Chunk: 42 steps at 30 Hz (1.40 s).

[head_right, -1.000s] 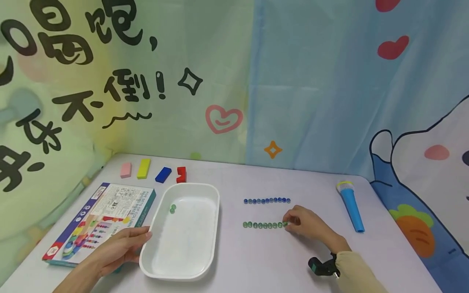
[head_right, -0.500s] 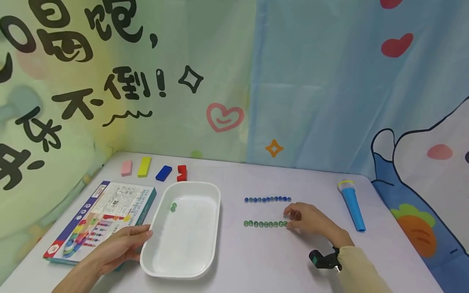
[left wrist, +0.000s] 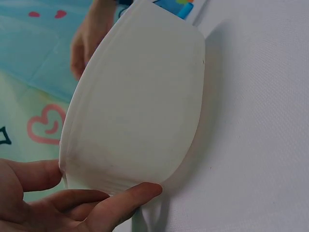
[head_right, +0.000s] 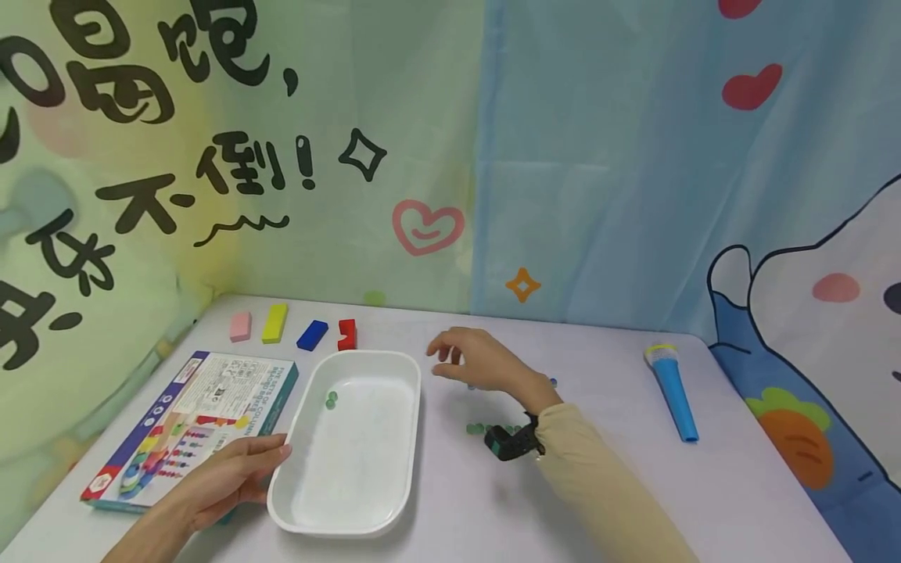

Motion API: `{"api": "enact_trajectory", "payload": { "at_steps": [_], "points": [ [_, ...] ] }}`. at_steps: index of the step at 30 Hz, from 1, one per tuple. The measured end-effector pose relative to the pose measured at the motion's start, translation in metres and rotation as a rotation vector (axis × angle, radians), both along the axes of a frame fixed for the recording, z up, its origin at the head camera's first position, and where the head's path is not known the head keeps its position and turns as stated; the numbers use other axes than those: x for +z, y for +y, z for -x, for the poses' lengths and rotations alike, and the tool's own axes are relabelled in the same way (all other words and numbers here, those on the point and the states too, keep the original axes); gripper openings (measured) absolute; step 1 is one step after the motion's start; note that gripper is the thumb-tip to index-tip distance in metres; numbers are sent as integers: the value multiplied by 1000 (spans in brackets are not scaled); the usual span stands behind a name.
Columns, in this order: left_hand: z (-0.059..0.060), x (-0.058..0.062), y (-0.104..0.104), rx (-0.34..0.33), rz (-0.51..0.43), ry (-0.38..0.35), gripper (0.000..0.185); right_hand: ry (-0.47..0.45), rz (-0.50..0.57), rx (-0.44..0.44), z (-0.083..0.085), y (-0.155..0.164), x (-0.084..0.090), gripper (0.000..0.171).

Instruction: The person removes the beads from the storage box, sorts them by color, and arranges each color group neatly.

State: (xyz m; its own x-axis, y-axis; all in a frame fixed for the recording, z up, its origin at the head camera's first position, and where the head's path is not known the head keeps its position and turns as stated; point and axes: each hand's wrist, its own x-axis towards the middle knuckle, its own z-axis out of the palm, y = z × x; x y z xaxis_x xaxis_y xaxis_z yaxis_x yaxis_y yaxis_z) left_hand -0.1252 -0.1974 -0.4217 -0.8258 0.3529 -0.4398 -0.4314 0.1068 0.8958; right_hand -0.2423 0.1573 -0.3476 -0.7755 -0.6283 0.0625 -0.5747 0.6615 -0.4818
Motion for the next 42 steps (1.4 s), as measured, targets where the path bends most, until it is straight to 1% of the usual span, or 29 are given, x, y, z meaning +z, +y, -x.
{"api": "enact_trajectory", "payload": {
  "at_steps": [4,8,10,14,17,19,23,26,33,39,42],
  "points": [
    [-1,0,-1,-1,-5,6,74,-22,-5,57,0,-59,-5,26],
    [-1,1,-1,3,-1,10,72,-80,-70,79,-1,-111,-19,28],
    [0,0,0,5,2,11,72,-98,-112,73,0,-129,-27,27],
    [1,-1,1,-4,-11,15,73,-72,-211,57,5,-151,-44,23],
    [0,-2,2,-10,-22,15,74,-48,-273,56,6,-158,-54,22],
    [0,-2,2,-7,-19,16,74,-47,-287,52,5,-160,-58,23],
    [-1,-2,3,3,-7,18,73,-47,-292,43,3,-161,-59,23],
    [-1,-1,2,6,-4,17,72,-30,-298,49,1,-162,-60,23],
    [-1,-2,1,-8,-20,16,71,22,-337,80,1,-163,-64,13],
    [-1,-3,1,-8,-27,18,73,21,-328,82,2,-163,-66,12],
    [0,-4,1,-5,-31,22,74,2,-303,75,4,-162,-64,12]
  ]
}}
